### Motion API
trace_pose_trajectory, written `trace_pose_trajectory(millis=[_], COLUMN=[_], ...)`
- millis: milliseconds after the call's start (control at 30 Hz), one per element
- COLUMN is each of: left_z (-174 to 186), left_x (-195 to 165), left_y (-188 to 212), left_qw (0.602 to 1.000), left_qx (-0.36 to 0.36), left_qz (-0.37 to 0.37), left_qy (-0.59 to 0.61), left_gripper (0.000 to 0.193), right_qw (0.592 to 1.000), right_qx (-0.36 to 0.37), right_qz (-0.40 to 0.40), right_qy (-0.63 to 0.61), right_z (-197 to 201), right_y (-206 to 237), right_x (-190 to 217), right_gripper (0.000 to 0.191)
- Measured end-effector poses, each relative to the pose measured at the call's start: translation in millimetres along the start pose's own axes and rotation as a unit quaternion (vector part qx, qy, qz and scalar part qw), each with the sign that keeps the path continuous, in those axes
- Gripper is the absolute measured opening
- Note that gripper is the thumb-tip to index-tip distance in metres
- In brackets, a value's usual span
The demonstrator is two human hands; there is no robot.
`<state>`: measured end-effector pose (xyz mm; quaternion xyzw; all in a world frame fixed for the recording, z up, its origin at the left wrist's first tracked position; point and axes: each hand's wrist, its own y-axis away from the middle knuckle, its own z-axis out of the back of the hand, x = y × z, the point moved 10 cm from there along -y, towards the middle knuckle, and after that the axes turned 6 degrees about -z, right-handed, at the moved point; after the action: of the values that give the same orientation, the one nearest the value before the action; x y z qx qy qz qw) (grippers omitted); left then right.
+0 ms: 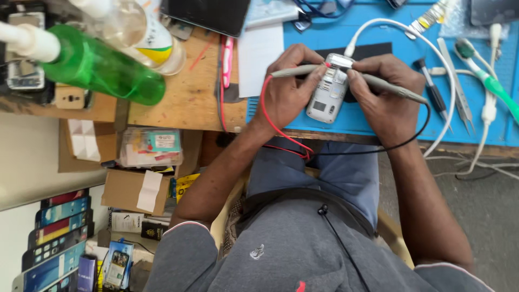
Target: The person tests a disassembled mobile phone with multimeter probes, then uses a screwdriver and a plastic pry tool to remove screws and separate the phone casing. The person wipes the phone and its motherboard with a cloth and a toothbrush, then sprays a cleaning liquid onto the board and continues brushing. The clip ends with the person handling a white cable.
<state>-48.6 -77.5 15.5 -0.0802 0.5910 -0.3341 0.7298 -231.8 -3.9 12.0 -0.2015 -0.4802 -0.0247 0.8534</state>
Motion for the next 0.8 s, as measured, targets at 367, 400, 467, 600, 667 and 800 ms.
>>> trace_pose_trajectory(millis=[367,400,467,600,667,800], left_z=[-2,-3,-5,-8,-7,-2], left_x=[-13,-11,-7,-6,-8,-12], left_y=[-7,-7,-5,-5,-6,-6], left_qw=[1.0,1.0,1.0,1.0,1.0,1.0], left_qx=[0.012,0.014,0.015,0.016,0.014,0.001], left_qz=[-0.007,-0.005,-0.002,0.001,0.006,0.011], left_qy=[-0.023,-0.021,-0.017,-0.014,-0.009,0.0], left_gripper=[0.016,0.016,0.016,0.015,0.015,0.013], right_qw=[1.0,1.0,1.0,1.0,1.0,1.0], right_qx=[0.009,0.01,0.012,0.012,0.007,-0.002], right_qz=[0.004,0.008,0.016,-0.002,-0.004,-0.003], right_qy=[0.01,0.012,0.014,0.015,0.016,0.002], right_z=[3,3,3,4,5,5], right_y=[-3,-2,-1,-1,-2,-3], right_x=[5,4,3,-2,0,7], right_gripper=[0.007,0.007,0.007,0.009,0.01,0.011])
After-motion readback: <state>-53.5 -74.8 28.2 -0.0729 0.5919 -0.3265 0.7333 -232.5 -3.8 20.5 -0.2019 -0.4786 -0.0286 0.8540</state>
